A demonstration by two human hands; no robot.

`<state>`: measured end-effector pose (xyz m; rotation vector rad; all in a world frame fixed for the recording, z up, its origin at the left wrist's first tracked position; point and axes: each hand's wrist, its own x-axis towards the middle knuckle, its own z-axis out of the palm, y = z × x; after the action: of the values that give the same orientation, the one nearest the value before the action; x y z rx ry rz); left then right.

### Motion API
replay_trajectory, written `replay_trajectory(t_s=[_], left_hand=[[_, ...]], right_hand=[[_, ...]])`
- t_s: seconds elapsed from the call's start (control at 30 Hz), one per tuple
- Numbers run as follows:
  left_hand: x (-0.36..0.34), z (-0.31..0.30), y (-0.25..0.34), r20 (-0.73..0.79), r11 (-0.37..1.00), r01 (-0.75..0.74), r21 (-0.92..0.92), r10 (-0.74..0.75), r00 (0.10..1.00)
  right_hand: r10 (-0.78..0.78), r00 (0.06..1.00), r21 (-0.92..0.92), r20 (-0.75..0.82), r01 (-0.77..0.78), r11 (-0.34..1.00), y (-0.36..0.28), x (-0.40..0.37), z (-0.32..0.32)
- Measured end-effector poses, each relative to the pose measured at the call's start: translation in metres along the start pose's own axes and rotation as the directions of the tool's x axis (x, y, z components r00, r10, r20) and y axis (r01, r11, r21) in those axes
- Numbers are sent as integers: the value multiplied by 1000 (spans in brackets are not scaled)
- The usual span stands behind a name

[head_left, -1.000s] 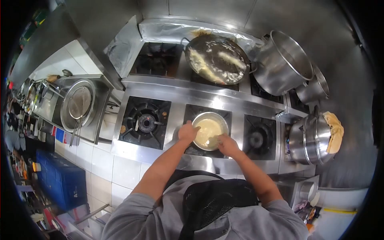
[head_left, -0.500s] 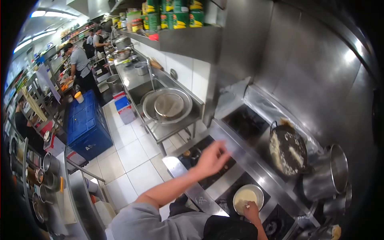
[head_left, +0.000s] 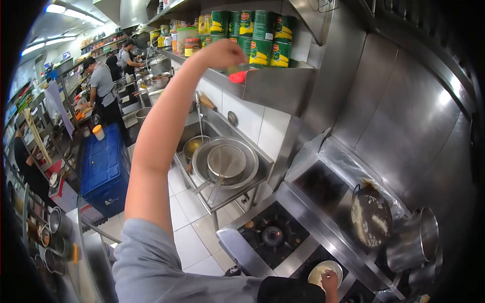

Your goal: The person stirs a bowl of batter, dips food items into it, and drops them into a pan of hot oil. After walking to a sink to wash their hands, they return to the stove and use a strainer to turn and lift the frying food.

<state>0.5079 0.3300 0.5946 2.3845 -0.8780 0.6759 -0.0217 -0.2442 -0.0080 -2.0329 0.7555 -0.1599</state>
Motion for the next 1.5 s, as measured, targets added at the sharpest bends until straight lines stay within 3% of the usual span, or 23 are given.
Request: replay_trajectory(t_s=[0.03, 0.1, 0.17, 0.27, 0.37, 0.47, 0.53, 0.57, 0.63, 0.67, 0.7, 0.73, 0.77, 0.8, 0.83, 0.9, 0.93, 1.0, 1.1, 1.27, 1.33, 1.43, 1.5], left_hand=[[1, 6, 16, 104, 999, 14, 34, -18, 994], [13, 15, 17, 215, 993, 4, 119, -30, 976], [24, 26, 11, 196, 965, -93, 244, 45, 980], [56, 33, -51, 221, 954, -272, 128, 240, 945], [49, 33, -60, 358, 982, -44, -185, 109, 927], [31, 17, -74, 226, 994, -16, -105, 39, 973], [19, 0, -22, 547, 994, 0, -108, 60, 835], [25, 6, -32, 548, 996, 7, -90, 44, 836], [29, 14, -85, 313, 980, -196, 42, 173, 934], [21, 21, -81, 267, 983, -117, 138, 76, 961], [19, 30, -67, 148, 960, -281, 6, 278, 949], [22, 30, -4, 434, 996, -80, -35, 87, 897], [42, 38, -48, 258, 984, -175, -17, 173, 951], [33, 31, -9, 242, 983, 111, -143, -74, 967], [25, 34, 7, 230, 881, 251, -400, -168, 958], [19, 35, 32, 270, 968, -65, -241, 132, 954], [21, 34, 37, 251, 971, -57, -232, 116, 961], [21, 30, 41, 384, 995, -67, 72, 34, 923], [33, 22, 30, 506, 978, -109, 180, 2, 862], [34, 32, 21, 445, 981, -165, 99, 105, 889], [32, 41, 27, 407, 979, -175, -107, 204, 890], [44, 34, 31, 646, 997, -28, 77, -28, 763], [41, 37, 30, 619, 998, -44, -54, 68, 782]], right_hand=[[6, 1000, 5, -10, -6, 1000, -2, 10, 4], [-218, 975, -495, -37, 172, 852, 25, 17, 13], [-96, 993, -542, -71, 42, 839, 36, 16, 26], [-116, 974, -423, -197, 22, 906, -22, -10, 25], [5, 963, -262, -271, -79, 962, -47, -26, 17], [29, 960, -237, -278, -98, 966, -33, -39, 10], [23, 961, -240, -276, -92, 966, -22, -39, 10], [7, 955, -292, -296, -97, 951, -16, -44, 10], [-3, 965, -396, -262, -105, 912, 22, -38, 12], [-137, 952, -454, -273, -2, 891, 47, -32, 18], [-8, 996, -437, -84, -30, 899, 41, -20, 8], [-17, 992, -456, -121, -41, 889, 45, -14, 8], [-86, 986, -390, -142, 25, 920, 31, -10, 4], [-121, 974, -331, -192, 52, 942, 33, -4, 6], [47, 988, -101, -149, -62, 993, 13, -2, 4], [-10, 990, -108, -139, -5, 994, 9, 3, -3], [-34, 991, -116, -130, 18, 993, 9, 7, -5], [14, 991, 24, -130, -11, 1000, 9, 12, -7], [-58, 993, -21, -105, 56, 998, -2, 15, -13], [-40, 993, -14, -109, 39, 999, -3, 15, -12], [-11, 996, -28, -92, 8, 1000, -13, 10, -12], [-11, 997, -17, -78, 10, 1000, -5, 19, -1], [20, 997, -25, -78, -22, 999, -32, 14, 5]])
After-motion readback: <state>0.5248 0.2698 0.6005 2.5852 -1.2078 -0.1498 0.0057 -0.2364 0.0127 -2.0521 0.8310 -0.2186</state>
